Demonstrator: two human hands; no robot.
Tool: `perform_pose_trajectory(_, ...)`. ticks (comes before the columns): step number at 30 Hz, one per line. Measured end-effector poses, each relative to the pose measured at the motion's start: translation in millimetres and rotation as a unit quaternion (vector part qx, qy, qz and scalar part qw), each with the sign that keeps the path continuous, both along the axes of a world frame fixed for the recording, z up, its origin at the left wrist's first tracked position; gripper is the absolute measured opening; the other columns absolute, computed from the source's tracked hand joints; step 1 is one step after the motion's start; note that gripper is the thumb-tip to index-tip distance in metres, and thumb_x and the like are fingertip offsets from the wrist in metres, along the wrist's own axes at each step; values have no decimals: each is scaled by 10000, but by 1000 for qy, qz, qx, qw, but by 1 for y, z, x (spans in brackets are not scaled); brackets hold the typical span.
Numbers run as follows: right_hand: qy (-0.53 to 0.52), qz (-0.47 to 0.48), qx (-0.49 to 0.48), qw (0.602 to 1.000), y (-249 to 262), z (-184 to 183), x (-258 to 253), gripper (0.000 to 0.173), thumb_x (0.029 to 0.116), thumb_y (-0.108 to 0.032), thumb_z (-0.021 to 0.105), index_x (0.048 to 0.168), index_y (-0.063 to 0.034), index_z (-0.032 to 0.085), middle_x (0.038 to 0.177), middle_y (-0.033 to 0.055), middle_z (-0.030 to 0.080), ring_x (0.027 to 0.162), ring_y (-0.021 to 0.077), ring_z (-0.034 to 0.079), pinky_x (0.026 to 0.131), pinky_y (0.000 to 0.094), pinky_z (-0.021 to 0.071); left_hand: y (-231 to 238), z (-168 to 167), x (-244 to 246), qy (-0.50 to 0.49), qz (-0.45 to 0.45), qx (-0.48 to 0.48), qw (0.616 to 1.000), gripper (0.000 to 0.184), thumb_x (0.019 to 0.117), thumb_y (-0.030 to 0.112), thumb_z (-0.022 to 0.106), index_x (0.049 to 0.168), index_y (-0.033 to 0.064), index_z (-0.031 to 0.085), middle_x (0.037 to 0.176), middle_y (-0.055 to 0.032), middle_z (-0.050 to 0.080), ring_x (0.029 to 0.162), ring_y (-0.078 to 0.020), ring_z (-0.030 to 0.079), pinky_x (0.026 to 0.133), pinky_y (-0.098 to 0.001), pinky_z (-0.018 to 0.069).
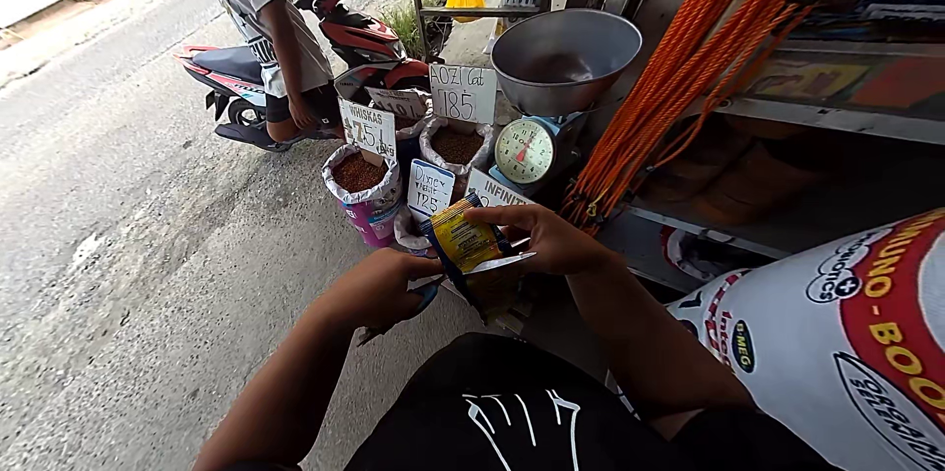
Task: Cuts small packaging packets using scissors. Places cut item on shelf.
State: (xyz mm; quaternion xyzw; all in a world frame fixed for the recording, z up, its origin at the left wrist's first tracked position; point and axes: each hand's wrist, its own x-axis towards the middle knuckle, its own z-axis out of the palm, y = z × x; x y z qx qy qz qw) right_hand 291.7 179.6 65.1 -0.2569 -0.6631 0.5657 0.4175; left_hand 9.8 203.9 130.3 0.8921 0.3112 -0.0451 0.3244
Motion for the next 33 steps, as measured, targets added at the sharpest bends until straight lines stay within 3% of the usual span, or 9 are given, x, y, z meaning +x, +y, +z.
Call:
perform_pose_trajectory(5, 17, 24, -9, 1000, 3, -7, -3, 791, 764, -187, 887, 1473, -92, 549, 1268, 27, 679, 1014, 92, 709, 819, 267, 629, -1, -8, 1, -57, -12, 8, 998, 319, 854, 117, 700, 1169, 76, 726, 1102, -109, 742, 1046, -229, 700, 902, -483, 544)
perform_pose_trajectory(10, 38, 45, 1, 998, 6, -8, -2, 783, 774, -144, 875, 1478, -86, 537, 1375, 26, 647, 1065, 106, 707, 853, 277, 623, 0, -8, -1, -81, -16, -20, 996, 309, 854, 156, 709, 1146, 58, 726, 1080, -97, 740, 1016, -180, 692, 890, -443, 546)
perform_pose_trajectory(15, 45, 57, 1, 997, 7, -4, -3, 765, 782, -45, 839, 1483, -96, 536, 1365, 40, 654, 1077, 120, 707, 868, 285, 622, 0, -8, -4, -88, -24, -26, 995, 281, 858, 164, 695, 1113, 49, 724, 1035, -92, 736, 959, -164, 684, 839, -420, 544)
perform_pose_trajectory(21, 23, 37, 16, 999, 9, 0, -7, 767, 770, -100, 871, 1469, -94, 557, 1350, 38, 664, 1052, 106, 707, 858, 268, 616, 1, -6, -6, -74, -16, -23, 997, 175, 892, 141, 683, 1043, 61, 719, 890, -49, 716, 796, -105, 655, 727, -360, 531)
perform_pose_trajectory(24, 37, 53, 29, 997, 9, -2, -10, 740, 792, -130, 866, 1462, -85, 556, 1317, 22, 680, 1034, 79, 705, 856, 256, 614, 0, -6, -6, -76, -10, -30, 997, 208, 878, 145, 714, 1057, 40, 727, 951, -81, 736, 875, -144, 687, 794, -400, 549)
perform_pose_trajectory(27, 64, 86, 53, 993, 14, -7, -15, 711, 834, -183, 847, 1469, -84, 540, 1371, 6, 652, 1127, 77, 677, 929, 271, 595, -1, -6, -6, -91, -7, -31, 995, 241, 862, 141, 741, 1051, -8, 729, 998, -129, 746, 953, -208, 710, 865, -460, 556)
perform_pose_trajectory(33, 84, 97, 61, 990, 22, -3, -18, 728, 821, -128, 851, 1482, -117, 545, 1396, 18, 642, 1179, 120, 668, 962, 308, 594, 2, -1, -8, -98, -11, -33, 995, 228, 863, 138, 738, 1020, -27, 717, 929, -151, 730, 872, -240, 697, 792, -486, 545)
